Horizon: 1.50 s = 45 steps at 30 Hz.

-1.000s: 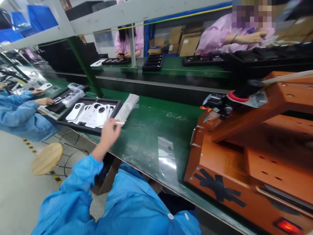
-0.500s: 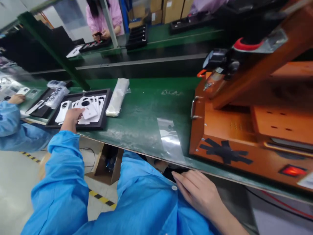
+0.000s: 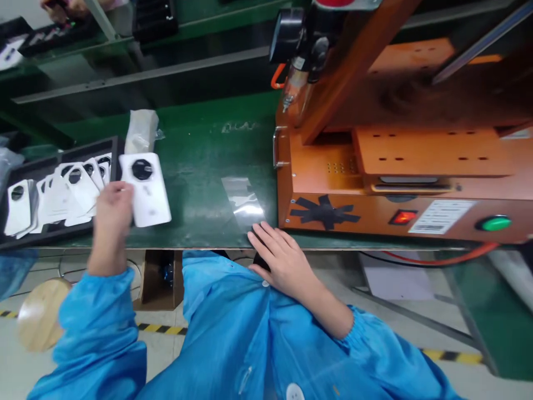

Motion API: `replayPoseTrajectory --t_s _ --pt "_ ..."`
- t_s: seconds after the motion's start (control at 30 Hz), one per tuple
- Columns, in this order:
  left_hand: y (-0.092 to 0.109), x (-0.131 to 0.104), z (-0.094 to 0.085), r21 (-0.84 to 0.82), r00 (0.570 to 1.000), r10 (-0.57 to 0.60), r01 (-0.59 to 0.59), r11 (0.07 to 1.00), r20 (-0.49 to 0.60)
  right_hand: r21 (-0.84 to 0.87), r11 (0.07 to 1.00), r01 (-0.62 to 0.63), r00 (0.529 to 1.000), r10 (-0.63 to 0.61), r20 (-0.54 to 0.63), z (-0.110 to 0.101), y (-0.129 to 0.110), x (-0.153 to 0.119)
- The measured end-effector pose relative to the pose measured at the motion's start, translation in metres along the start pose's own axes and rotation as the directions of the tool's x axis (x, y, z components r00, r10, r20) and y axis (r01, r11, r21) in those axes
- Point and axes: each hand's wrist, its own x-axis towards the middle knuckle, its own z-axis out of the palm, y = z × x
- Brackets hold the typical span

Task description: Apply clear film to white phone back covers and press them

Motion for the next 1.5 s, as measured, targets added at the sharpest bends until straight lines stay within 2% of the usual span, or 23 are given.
replayPoseTrajectory --t_s 0.07,0.13,0.23,0.3,0.37,0.43,0.5,0.53,0.57,0.63,0.7,0.77,0.83,0.9,1.03,1.1,1.17,1.27,1.43,1.5 --pt "0.008 -0.016 0.047 0.019 0.999 -0.011 0.01 1.0 0.049 -0.031 0.999 0.008 1.0 -0.007 0.015 0.008 0.002 -0.005" --pt "0.013 -0.025 0.073 0.074 0.998 -0.002 -0.003 0.997 0.064 -0.043 0.999 0.014 1.0 -0.015 -0.019 0.011 0.004 -0.012" --pt "0.022 -0.029 0.076 0.297 0.993 0.094 -0.112 0.948 0.073 -0.012 1.0 0.002 0.998 -0.003 -0.062 0.007 0.005 -0.021" --pt "0.033 -0.031 0.075 0.396 0.969 0.24 -0.244 0.885 0.06 0.015 1.0 -0.004 0.997 0.005 -0.07 0.003 0.003 -0.025" --pt "0.049 -0.037 0.083 0.353 0.904 0.418 -0.423 0.834 0.096 0.031 0.999 -0.016 0.998 0.018 -0.065 0.0 0.002 -0.027" --pt "0.067 -0.044 0.103 0.224 0.798 0.56 -0.601 0.767 0.222 0.042 0.999 -0.032 0.998 0.034 -0.057 -0.001 0.0 -0.028" --pt "0.085 -0.051 0.128 0.101 0.687 0.633 -0.702 0.705 0.358 0.052 0.998 -0.038 0.997 0.042 -0.06 0.0 0.0 -0.029" --pt "0.092 -0.053 0.14 0.07 0.653 0.639 -0.72 0.691 0.408 0.056 0.998 -0.04 0.997 0.043 -0.063 0.001 0.0 -0.03" --pt "0.097 -0.055 0.149 0.062 0.636 0.628 -0.723 0.688 0.448 0.059 0.997 -0.039 0.997 0.043 -0.063 0.001 0.001 -0.031" --pt "0.103 -0.056 0.161 0.082 0.633 0.583 -0.71 0.699 0.51 0.075 0.996 -0.038 0.998 0.041 -0.038 -0.002 0.003 -0.033" --pt "0.103 -0.058 0.163 0.097 0.644 0.551 -0.692 0.715 0.531 0.139 0.99 -0.027 1.0 0.028 -0.008 -0.011 0.004 -0.032" --pt "0.1 -0.061 0.16 0.075 0.658 0.556 -0.676 0.733 0.508 0.245 0.97 -0.009 1.0 0.015 -0.022 -0.025 0.004 -0.021" --pt "0.096 -0.065 0.155 0.042 0.673 0.574 -0.665 0.746 0.466 0.289 0.957 -0.011 0.997 0.033 -0.069 -0.037 0.002 0.004" --pt "0.093 -0.069 0.154 0.025 0.691 0.581 -0.652 0.758 0.429 0.215 0.974 -0.071 0.993 0.09 -0.082 -0.041 0.0 0.044" --pt "0.088 -0.071 0.159 0.033 0.731 0.567 -0.623 0.782 0.379 0.008 0.961 -0.277 0.961 0.277 0.001 -0.019 0.01 0.13" --pt "0.085 -0.069 0.162 0.019 0.738 0.562 -0.612 0.79 0.374 -0.044 0.939 -0.342 0.936 0.344 0.073 -0.003 0.019 0.154" --pt "0.083 -0.068 0.163 0.005 0.738 0.557 -0.604 0.797 0.381 -0.074 0.935 -0.346 0.928 0.353 0.124 0.01 0.026 0.159" --pt "0.079 -0.067 0.162 0.004 0.718 0.565 -0.62 0.785 0.407 -0.092 0.956 -0.28 0.95 0.29 0.116 0.016 0.031 0.147" --pt "0.076 -0.067 0.156 0.006 0.629 0.612 -0.7 0.714 0.479 -0.142 0.975 -0.173 0.984 0.176 0.009 0.014 0.03 0.123" --pt "0.077 -0.064 0.155 -0.002 0.597 0.627 -0.723 0.691 0.5 -0.169 0.969 -0.179 0.982 0.186 0.027 0.012 0.029 0.12"
